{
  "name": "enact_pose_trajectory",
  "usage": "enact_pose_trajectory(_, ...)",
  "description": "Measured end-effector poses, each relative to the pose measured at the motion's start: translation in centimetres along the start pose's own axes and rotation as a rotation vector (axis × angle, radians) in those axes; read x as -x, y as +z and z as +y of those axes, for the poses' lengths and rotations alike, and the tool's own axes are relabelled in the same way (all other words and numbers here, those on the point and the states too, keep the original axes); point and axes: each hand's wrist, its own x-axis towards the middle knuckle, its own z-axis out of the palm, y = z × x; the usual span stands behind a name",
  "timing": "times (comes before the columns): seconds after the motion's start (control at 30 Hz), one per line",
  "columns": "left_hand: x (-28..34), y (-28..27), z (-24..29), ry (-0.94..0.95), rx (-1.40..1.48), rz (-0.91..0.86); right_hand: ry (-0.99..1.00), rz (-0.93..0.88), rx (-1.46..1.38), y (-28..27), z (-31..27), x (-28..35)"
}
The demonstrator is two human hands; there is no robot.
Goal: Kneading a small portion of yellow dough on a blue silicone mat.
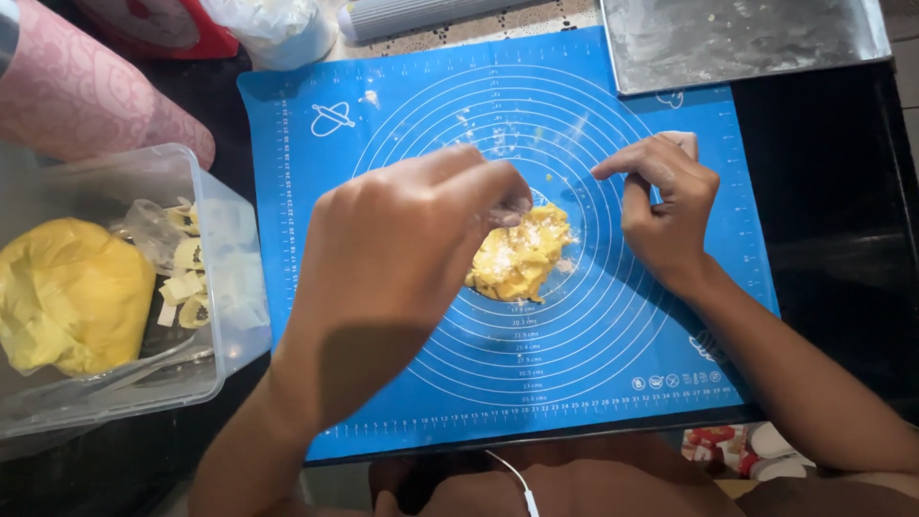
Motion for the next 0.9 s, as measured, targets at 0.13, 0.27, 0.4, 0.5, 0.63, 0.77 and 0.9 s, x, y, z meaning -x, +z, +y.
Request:
enact_pose_trajectory(0.13, -0.4, 0.5, -0.6, 0.015, 0.174, 0.004, 0.175, -0.126, -0.284, -0.4, -2.6, -0.9)
enact_pose_trajectory(0.27, -0.7, 2.8, -0.9, 0.199, 0.276, -0.004, 0.509, -0.255, -0.561, -0.4, -3.3, -0.4)
enact_pose_trajectory(0.4, -1.2, 7.6, -1.9, 0.382, 0.03, 0.094, 0.899, -0.335, -1.06, -0.2, -2.5, 0.4)
enact_pose_trajectory(0.5, -1.6, 10.1, -3.1, 0.463, -0.134, 0.057, 1.075, -0.348, -1.398, -0.4, -2.3, 0.1)
enact_pose_trajectory(0.63, -1.4, 14.4, -5.1, 0.516, -0.234, 0.197, 1.143, -0.387, -1.438, 0.5, -0.2, 1.1)
enact_pose_trajectory(0.77, -1.8, 12.0, -4.7, 0.526, -0.274, 0.218, 1.166, -0.403, -1.413, -0.6, -4.1, -1.3)
enact_pose_trajectory(0.9, -2.1, 9.8, -5.4, 0.273, -0.071, 0.163, 0.952, -0.24, -1.038, -0.4, -2.7, -0.4)
